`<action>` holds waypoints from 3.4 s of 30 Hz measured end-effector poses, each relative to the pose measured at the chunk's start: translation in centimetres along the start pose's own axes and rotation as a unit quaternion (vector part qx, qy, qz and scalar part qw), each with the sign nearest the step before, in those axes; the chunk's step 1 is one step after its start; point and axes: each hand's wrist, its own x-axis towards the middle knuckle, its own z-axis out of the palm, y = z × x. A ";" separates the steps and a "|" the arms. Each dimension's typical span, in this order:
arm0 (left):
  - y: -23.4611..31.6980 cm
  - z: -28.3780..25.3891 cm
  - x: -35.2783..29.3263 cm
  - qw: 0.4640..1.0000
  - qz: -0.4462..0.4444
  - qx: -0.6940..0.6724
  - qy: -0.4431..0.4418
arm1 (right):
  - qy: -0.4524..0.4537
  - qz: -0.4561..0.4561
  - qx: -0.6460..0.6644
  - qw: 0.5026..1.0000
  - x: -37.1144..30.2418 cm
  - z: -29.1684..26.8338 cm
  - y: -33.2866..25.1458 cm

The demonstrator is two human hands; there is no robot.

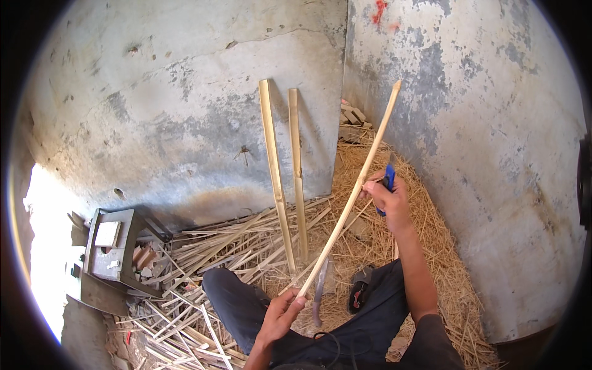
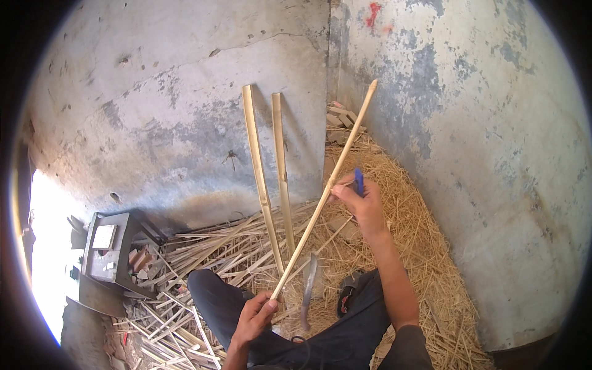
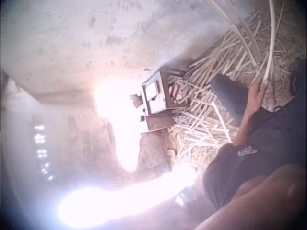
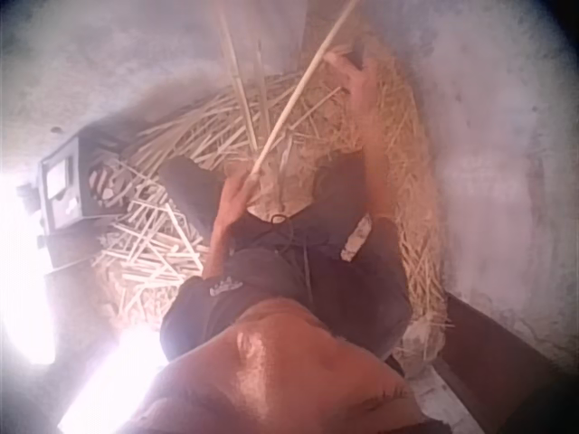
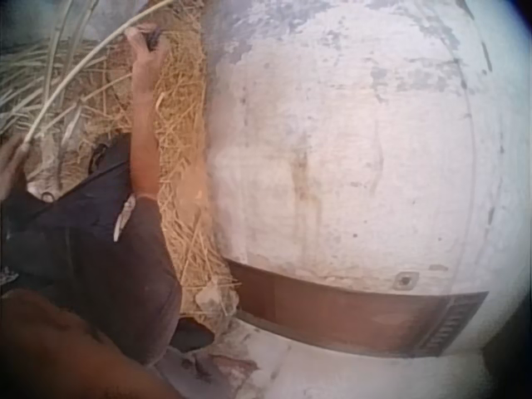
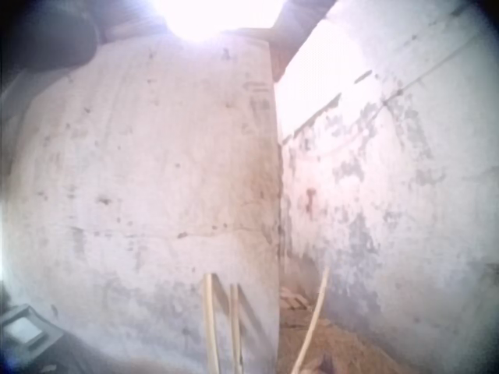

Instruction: The person sits on a straw-covered floor and uses a blue utility knife to shave thin strips from a long wooden stick. They hold the stick with their left hand and scrape the blade along its length with their right hand, creating a pile of wood shavings.

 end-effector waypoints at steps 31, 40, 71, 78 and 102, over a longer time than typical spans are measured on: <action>9.1 1.9 4.4 0.992 -0.001 -0.123 -0.001 | -0.064 0.058 -0.083 0.993 -8.0 5.0 -0.5; 9.8 3.6 4.5 0.993 0.111 0.049 0.000 | -0.043 0.084 -0.053 0.994 -8.2 8.3 -2.4; 9.5 4.8 3.1 0.972 0.154 0.151 0.094 | -0.106 -0.281 -0.478 0.826 -11.5 5.6 -4.1; 8.6 4.6 3.2 0.963 0.151 0.181 0.130 | -0.102 -0.261 -0.490 0.825 -11.7 5.5 -3.9; 4.1 3.4 -1.1 0.979 0.034 0.177 0.097 | 0.099 -0.189 -0.510 0.833 -7.9 0.1 -1.6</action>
